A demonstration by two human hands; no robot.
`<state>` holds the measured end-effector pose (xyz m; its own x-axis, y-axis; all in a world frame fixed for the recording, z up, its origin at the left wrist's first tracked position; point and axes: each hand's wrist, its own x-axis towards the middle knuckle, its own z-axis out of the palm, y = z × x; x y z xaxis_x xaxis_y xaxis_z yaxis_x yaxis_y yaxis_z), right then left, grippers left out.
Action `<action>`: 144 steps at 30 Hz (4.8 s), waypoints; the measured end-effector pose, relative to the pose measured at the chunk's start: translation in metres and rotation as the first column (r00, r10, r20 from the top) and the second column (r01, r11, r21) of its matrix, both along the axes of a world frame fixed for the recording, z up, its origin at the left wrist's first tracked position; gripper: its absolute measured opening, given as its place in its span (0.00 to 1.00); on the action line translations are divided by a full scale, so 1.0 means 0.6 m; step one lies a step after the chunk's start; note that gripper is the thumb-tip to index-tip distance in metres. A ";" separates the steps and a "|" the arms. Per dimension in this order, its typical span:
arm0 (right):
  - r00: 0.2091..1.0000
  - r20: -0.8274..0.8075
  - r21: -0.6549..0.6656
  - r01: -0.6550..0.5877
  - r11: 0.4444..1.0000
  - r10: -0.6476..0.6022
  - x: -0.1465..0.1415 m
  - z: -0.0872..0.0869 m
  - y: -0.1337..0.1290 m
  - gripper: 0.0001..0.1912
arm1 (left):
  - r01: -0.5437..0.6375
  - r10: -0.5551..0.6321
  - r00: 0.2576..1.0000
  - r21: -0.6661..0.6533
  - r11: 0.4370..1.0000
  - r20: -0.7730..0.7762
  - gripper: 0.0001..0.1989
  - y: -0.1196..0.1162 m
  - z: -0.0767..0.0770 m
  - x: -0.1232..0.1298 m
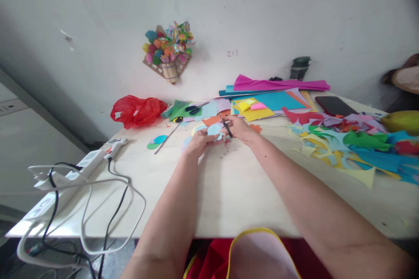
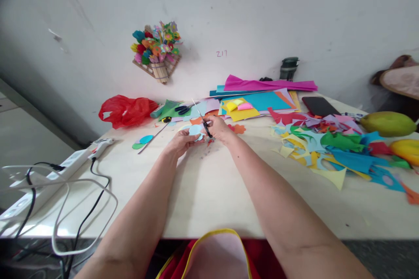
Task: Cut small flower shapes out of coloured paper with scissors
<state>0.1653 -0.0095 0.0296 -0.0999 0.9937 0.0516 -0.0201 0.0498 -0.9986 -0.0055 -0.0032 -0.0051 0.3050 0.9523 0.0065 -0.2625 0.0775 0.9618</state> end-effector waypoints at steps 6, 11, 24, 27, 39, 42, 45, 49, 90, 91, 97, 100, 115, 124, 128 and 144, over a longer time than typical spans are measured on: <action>0.999 0.025 0.037 -0.043 0.998 0.042 0.007 -0.011 0.012 0.19 | 0.011 -0.011 1.000 -0.009 1.000 -0.009 0.18 0.000 0.004 -0.006; 0.996 0.030 0.034 -0.083 0.996 0.082 0.011 -0.015 0.016 0.18 | 0.024 -0.024 0.999 -0.018 1.000 -0.048 0.15 0.003 0.003 -0.015; 0.983 0.043 0.032 -0.178 0.984 0.177 0.035 -0.012 0.019 0.15 | -0.049 0.049 0.999 0.112 0.993 0.005 0.20 0.015 -0.004 -0.019; 0.959 0.126 0.043 -0.260 0.965 0.253 0.045 -0.011 0.019 0.13 | -0.059 0.055 0.998 0.112 0.992 0.033 0.21 0.016 -0.003 -0.021; 0.851 0.225 -0.004 -0.486 0.874 0.474 0.067 -0.006 0.008 0.17 | -0.092 0.080 0.990 0.095 0.991 0.115 0.19 0.008 0.006 -0.024; 0.838 0.236 -0.008 -0.505 0.863 0.492 0.066 -0.007 0.008 0.19 | -0.071 0.061 0.992 0.091 0.993 0.109 0.19 0.009 0.004 -0.025; 0.839 0.240 0.000 -0.504 0.864 0.489 0.065 -0.010 0.009 0.19 | -0.053 0.043 0.993 0.091 0.994 0.107 0.19 0.011 0.001 -0.026; 0.835 0.257 -0.008 -0.502 0.865 0.487 0.063 -0.011 0.011 0.17 | -0.061 0.053 0.991 0.067 0.996 0.121 0.19 0.015 -0.003 -0.024; 0.847 0.213 0.033 -0.503 0.863 0.486 0.051 -0.021 0.016 0.18 | -0.012 0.010 0.982 0.008 1.000 0.189 0.11 0.011 -0.003 -0.013; 0.850 0.214 0.041 -0.501 0.865 0.482 0.050 -0.021 0.015 0.18 | -0.018 0.016 0.982 0.005 1.000 0.189 0.10 0.010 -0.002 -0.011; 0.876 0.207 0.072 -0.457 0.886 0.435 0.040 -0.020 0.010 0.19 | -0.093 0.102 0.975 -0.055 0.994 0.196 0.09 0.005 0.004 0.003; 0.891 0.182 0.053 -0.431 0.901 0.416 0.036 -0.019 0.009 0.19 | -0.132 0.148 0.967 -0.089 0.987 0.208 0.10 0.002 0.007 0.010; 0.921 0.136 0.023 -0.371 0.928 0.365 0.027 -0.023 0.011 0.13 | -0.239 0.272 0.942 -0.177 0.955 0.195 0.11 0.001 0.008 0.022; 0.922 0.134 0.036 -0.372 0.927 0.365 0.023 -0.024 0.010 0.14 | -0.263 0.304 0.926 -0.194 0.945 0.224 0.12 0.011 -0.002 0.018; 0.924 0.132 0.029 -0.365 0.931 0.358 0.022 -0.024 0.008 0.15 | -0.284 0.326 0.922 -0.209 0.936 0.209 0.10 0.009 0.001 0.019; 0.945 0.142 0.006 -0.299 0.954 0.295 0.009 -0.025 0.010 0.16 | -0.327 0.372 0.898 -0.207 0.922 0.237 0.09 0.011 -0.001 0.021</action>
